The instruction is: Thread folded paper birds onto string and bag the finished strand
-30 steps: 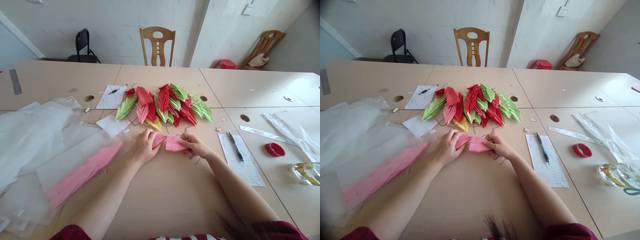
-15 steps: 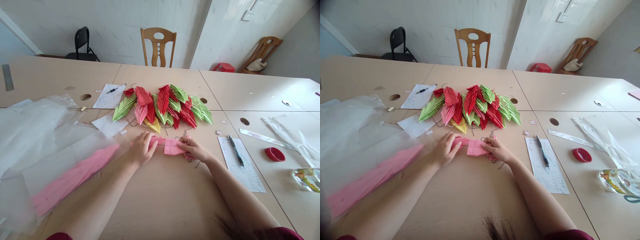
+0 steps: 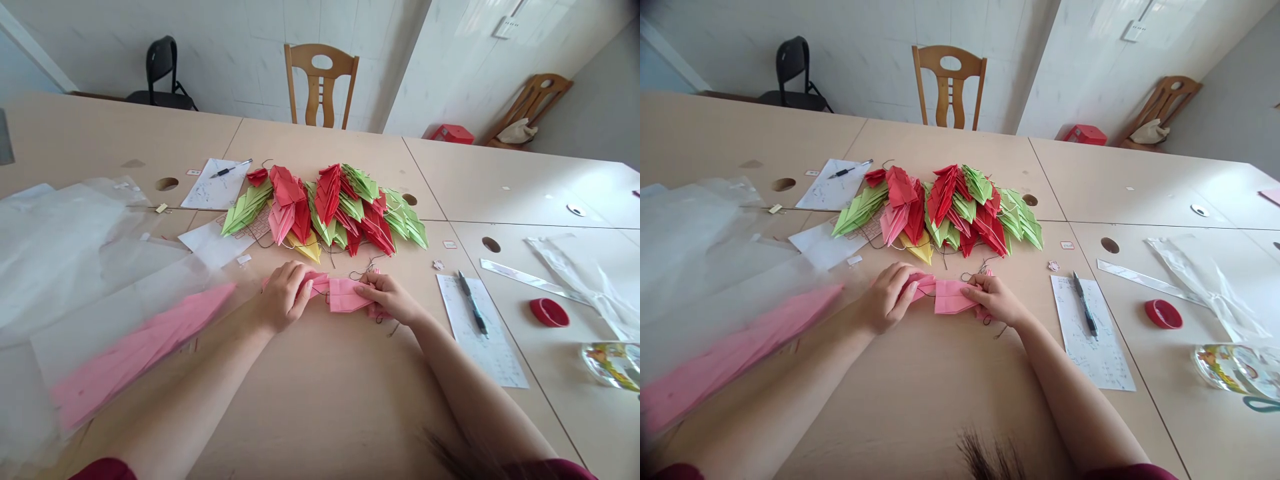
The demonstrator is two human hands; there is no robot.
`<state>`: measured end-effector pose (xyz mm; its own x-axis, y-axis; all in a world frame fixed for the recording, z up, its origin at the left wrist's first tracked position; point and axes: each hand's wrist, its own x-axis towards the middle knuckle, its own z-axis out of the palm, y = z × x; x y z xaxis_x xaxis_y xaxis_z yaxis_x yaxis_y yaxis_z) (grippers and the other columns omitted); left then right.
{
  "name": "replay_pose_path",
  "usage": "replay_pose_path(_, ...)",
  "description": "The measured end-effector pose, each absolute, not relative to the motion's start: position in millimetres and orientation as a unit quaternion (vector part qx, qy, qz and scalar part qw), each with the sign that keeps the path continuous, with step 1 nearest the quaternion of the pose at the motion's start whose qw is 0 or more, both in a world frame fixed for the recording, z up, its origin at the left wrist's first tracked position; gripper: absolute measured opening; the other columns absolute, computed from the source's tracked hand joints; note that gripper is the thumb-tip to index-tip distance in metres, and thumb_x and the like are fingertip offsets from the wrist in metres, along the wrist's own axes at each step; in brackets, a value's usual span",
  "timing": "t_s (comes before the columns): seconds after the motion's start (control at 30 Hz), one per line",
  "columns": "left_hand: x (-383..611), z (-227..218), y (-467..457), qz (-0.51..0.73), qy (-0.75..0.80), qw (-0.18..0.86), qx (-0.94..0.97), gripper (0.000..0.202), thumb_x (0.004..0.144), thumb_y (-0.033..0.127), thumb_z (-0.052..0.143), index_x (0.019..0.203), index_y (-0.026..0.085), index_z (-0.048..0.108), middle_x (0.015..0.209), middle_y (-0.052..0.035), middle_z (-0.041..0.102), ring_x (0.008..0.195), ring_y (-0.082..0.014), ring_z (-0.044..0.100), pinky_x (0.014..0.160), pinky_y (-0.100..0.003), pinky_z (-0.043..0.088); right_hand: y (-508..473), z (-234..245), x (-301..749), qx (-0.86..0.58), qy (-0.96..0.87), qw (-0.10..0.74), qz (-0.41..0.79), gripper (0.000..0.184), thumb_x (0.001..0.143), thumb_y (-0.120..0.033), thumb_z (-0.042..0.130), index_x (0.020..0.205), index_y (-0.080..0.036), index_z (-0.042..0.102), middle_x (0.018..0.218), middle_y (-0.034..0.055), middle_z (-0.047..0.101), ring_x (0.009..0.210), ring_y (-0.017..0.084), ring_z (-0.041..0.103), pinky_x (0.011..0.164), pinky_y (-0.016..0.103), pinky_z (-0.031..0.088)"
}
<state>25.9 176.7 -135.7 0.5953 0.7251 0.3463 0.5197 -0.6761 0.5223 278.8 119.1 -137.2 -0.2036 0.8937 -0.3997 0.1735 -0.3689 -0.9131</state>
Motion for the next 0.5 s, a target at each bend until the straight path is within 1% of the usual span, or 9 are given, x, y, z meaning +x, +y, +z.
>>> replay_pose_path(0.17,26.4,-135.9,175.7,0.258,0.355,0.162,0.884,0.026,0.094,0.024,0.04,0.11,0.02,0.06,0.105,-0.0084,0.06,0.1,-0.0237,0.055,0.088,-0.038,0.044,118.4,-137.6,279.6,-0.554,-0.477,0.309,0.608,0.041,0.08,-0.058,0.063,0.08,-0.021,0.046,0.047,-0.0053,0.053,0.039,0.008,0.043,0.038,0.017,0.032)
replay_pose_path(0.4,27.2,-134.7,174.4,0.246,0.348,0.155,0.891,0.026,0.094,0.025,0.04,0.11,0.019,0.06,0.106,-0.0075,0.061,0.098,-0.0228,0.056,0.087,-0.037,0.043,118.0,-136.9,279.5,-0.548,-0.466,0.317,0.618,0.042,0.08,-0.058,0.064,0.081,-0.021,0.045,0.048,-0.0063,0.051,0.039,0.007,0.043,0.037,0.016,0.031)
replay_pose_path(0.5,27.9,-135.9,174.4,0.231,0.331,0.149,0.903,0.025,0.095,0.025,0.039,0.107,0.019,0.06,0.103,-0.0072,0.063,0.096,-0.0218,0.057,0.084,-0.036,0.043,118.2,-138.0,279.5,-0.543,-0.456,0.325,0.625,0.04,0.081,-0.058,0.063,0.087,-0.021,0.048,0.049,-0.0061,0.052,0.038,0.007,0.043,0.036,0.016,0.029)
